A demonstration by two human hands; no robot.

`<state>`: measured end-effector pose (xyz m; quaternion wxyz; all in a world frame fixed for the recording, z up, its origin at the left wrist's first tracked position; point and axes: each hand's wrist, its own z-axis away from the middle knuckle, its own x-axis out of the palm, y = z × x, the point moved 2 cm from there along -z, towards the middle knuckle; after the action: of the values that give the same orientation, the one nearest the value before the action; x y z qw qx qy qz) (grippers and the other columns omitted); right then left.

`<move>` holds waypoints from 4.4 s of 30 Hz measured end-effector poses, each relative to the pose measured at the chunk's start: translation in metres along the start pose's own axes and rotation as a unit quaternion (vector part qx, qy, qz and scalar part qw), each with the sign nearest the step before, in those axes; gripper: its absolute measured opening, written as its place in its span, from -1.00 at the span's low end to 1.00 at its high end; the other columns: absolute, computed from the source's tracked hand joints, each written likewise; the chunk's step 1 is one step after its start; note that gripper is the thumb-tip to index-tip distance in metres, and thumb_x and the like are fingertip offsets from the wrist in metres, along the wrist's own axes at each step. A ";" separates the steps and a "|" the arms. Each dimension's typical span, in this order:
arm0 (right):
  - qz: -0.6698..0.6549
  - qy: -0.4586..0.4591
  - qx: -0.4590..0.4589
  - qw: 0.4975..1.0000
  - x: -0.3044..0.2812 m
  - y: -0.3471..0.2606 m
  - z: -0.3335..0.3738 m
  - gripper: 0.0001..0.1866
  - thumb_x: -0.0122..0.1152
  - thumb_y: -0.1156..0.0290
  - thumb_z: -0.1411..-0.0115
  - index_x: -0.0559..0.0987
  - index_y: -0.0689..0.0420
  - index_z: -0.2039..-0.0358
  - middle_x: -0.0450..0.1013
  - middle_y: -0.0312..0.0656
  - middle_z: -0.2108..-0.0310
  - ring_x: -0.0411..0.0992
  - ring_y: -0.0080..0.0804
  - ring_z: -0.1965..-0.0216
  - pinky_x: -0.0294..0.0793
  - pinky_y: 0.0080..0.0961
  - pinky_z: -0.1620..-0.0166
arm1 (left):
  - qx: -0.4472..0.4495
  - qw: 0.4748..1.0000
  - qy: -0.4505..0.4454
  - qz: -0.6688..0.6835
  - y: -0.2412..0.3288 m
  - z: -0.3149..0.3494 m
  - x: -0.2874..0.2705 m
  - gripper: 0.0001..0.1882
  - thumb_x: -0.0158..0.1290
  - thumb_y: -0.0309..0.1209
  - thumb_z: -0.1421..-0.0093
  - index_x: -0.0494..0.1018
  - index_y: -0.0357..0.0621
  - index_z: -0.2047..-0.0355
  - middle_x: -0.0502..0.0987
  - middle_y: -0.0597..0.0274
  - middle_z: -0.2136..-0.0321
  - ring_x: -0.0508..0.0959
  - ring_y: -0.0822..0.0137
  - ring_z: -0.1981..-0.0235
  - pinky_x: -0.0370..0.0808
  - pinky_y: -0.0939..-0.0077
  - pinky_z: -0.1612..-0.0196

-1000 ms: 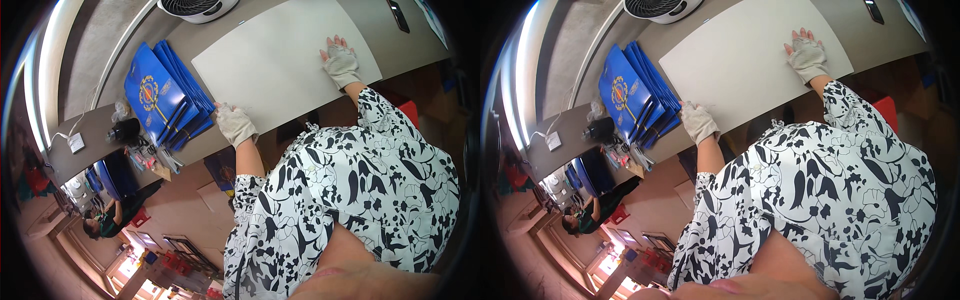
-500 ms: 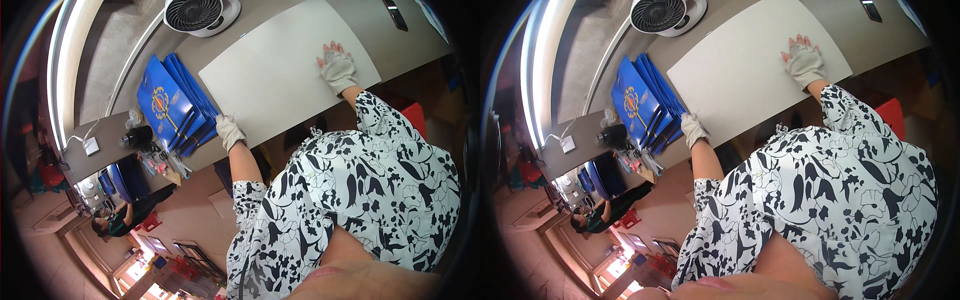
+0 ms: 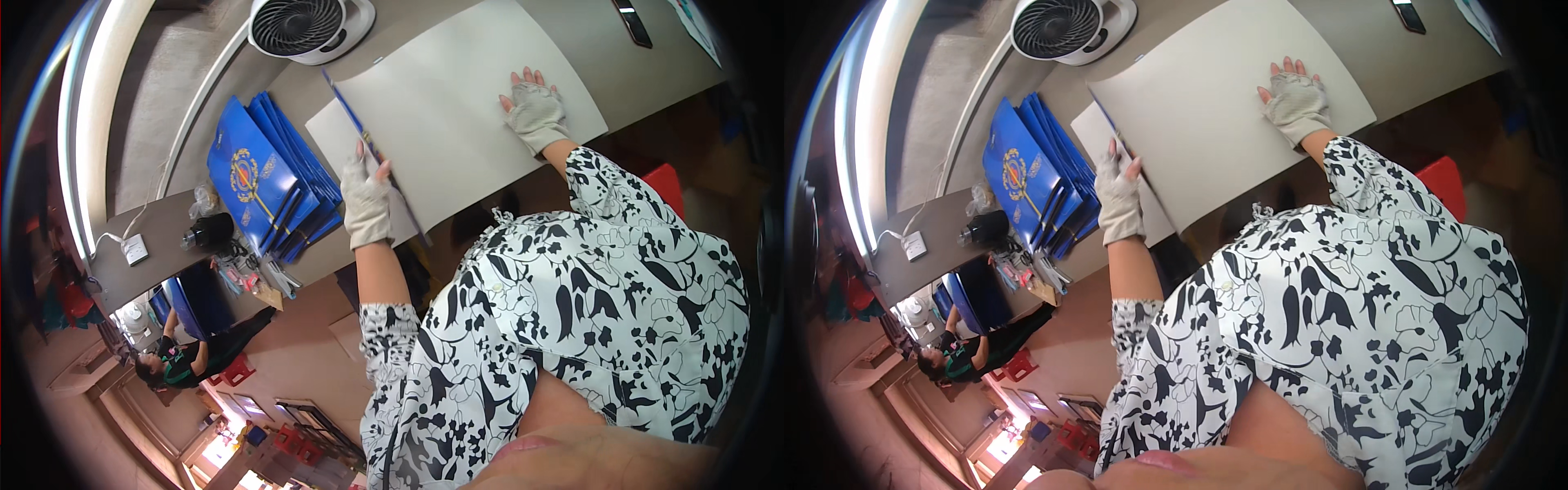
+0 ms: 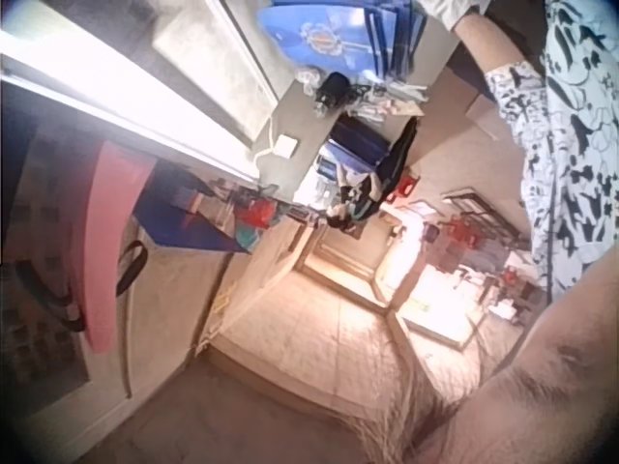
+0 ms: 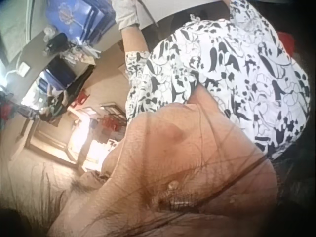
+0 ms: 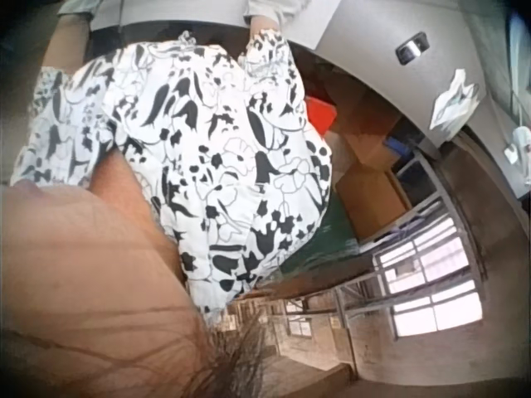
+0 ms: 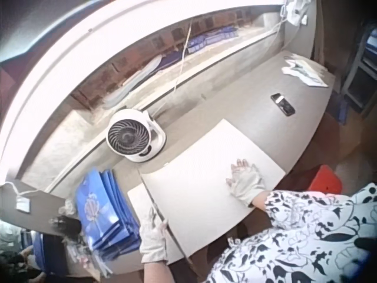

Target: Assembling and folding blue cardstock folders on a desk.

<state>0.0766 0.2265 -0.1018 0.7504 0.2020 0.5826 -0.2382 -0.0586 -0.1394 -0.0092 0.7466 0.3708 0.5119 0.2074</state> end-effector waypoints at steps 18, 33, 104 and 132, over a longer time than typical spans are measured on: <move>-0.032 0.172 -0.116 0.978 -0.016 -0.011 -0.006 -0.28 0.14 -0.11 -0.29 0.46 0.14 -0.29 0.32 0.13 -0.36 0.30 0.10 -0.36 0.28 0.09 -0.34 | 0.111 0.908 0.088 -0.395 0.062 -0.037 0.115 -0.22 -0.03 0.14 -0.37 0.29 -0.13 -0.41 0.18 -0.44 -0.39 0.08 -0.25 -0.49 -0.12 0.01 -0.54; -0.311 -0.223 -0.236 0.893 -0.031 -0.079 -0.012 -0.59 0.20 0.02 -0.24 0.73 0.14 0.28 0.66 -0.01 0.38 0.65 -0.01 0.23 0.58 -0.15 0.17 | 0.198 0.888 0.097 -0.403 0.066 -0.044 0.132 -0.32 0.03 -0.05 -0.35 0.36 -0.23 -0.34 0.37 -0.40 -0.28 0.28 -0.13 -0.42 -0.05 0.00 -0.53; -0.045 0.085 -0.304 0.948 -0.008 -0.103 0.072 -0.24 -0.01 -0.15 -0.39 0.23 0.01 -0.46 0.09 -0.12 -0.51 0.07 -0.06 -0.50 0.02 0.21 -0.45 | 0.031 0.943 0.329 -0.027 -0.049 0.055 0.053 -0.36 0.07 -0.33 -0.33 0.25 -0.37 -0.36 0.24 -0.20 -0.40 0.27 -0.05 -0.42 0.09 0.21 -0.52; -0.167 -0.059 -0.277 0.944 -0.010 -0.058 0.133 -0.23 -0.12 -0.14 -0.44 0.11 0.01 -0.52 -0.07 -0.21 -0.57 -0.18 -0.19 -0.58 -0.26 0.13 -0.52 | -0.112 0.893 0.105 -0.423 0.032 -0.223 0.043 0.04 0.20 0.08 -0.18 0.09 -0.43 -0.42 0.58 -0.08 -0.03 0.58 0.09 -0.13 0.51 0.19 -0.19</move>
<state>0.1440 0.1040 -0.0612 0.7591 -0.1286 0.6056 -0.2013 -0.2448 -0.0129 -0.0556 0.7425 0.0091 0.6690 -0.0339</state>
